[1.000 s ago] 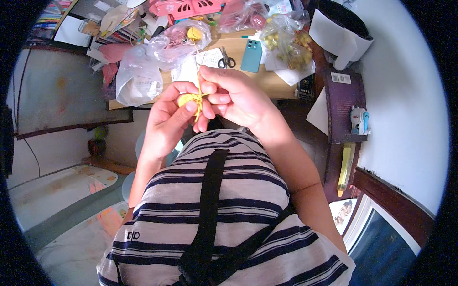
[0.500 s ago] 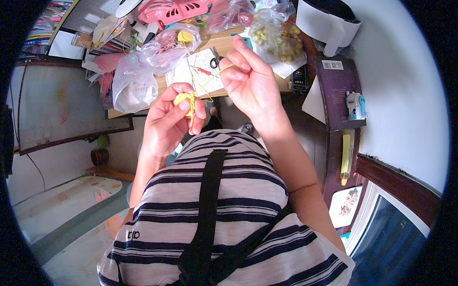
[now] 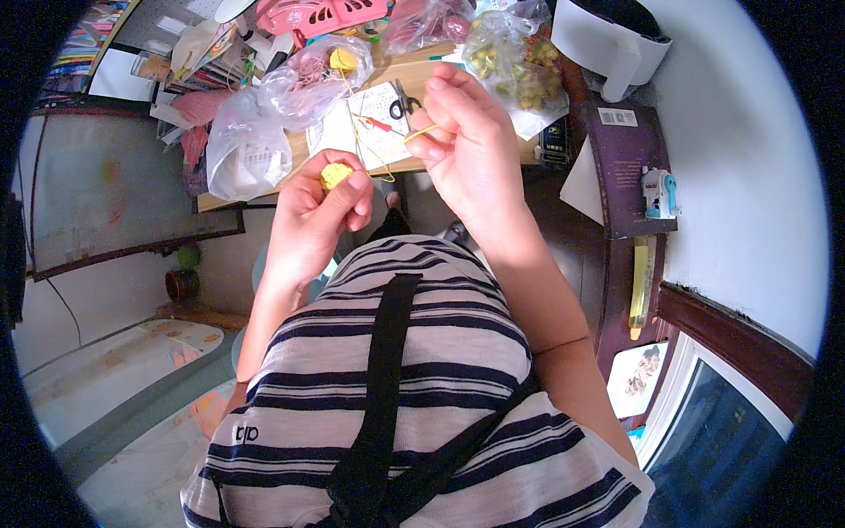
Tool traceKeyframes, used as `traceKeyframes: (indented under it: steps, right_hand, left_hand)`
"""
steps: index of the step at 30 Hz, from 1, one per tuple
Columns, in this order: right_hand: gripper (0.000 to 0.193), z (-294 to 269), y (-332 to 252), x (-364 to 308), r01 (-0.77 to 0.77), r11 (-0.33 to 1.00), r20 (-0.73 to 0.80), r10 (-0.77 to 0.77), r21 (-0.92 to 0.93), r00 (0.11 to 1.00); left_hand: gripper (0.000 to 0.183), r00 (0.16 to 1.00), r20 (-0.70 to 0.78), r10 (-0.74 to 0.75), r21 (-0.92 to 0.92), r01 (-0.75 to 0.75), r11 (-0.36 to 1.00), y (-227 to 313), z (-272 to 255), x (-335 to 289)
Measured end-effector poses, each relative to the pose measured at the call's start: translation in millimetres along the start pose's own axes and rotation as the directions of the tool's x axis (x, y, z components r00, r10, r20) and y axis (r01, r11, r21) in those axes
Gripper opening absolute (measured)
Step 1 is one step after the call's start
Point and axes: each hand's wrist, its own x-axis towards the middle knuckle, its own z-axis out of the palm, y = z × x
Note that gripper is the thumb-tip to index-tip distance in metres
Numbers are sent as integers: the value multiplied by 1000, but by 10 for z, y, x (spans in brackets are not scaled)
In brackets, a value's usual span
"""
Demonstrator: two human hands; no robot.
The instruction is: The person crochets a small yellow circular piece using a red crochet hook and yellow yarn. They then cut the yarn with scissors, retrieve a needle from a plastic bag, and sew the yarn end into the crocheted piece to secure it.
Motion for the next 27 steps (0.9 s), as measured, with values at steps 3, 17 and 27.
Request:
traceKeyframes:
  steps: [3, 17, 27]
  right_hand:
    - [8, -102, 77, 31, -17, 998, -116, 24, 58, 993]
    - [7, -339, 12, 145, -141, 968, -143, 113, -208, 983]
    - [8, -430, 394, 29, -80, 922, -204, 1, -379, 979]
  left_hand:
    - [13, 996, -79, -29, 191, 44, 981, 44, 49, -53]
    - [16, 978, -15, 210, 714, -137, 687, -199, -2, 27]
    - [6, 988, -21, 151, 676, -98, 730, -470, -189, -19]
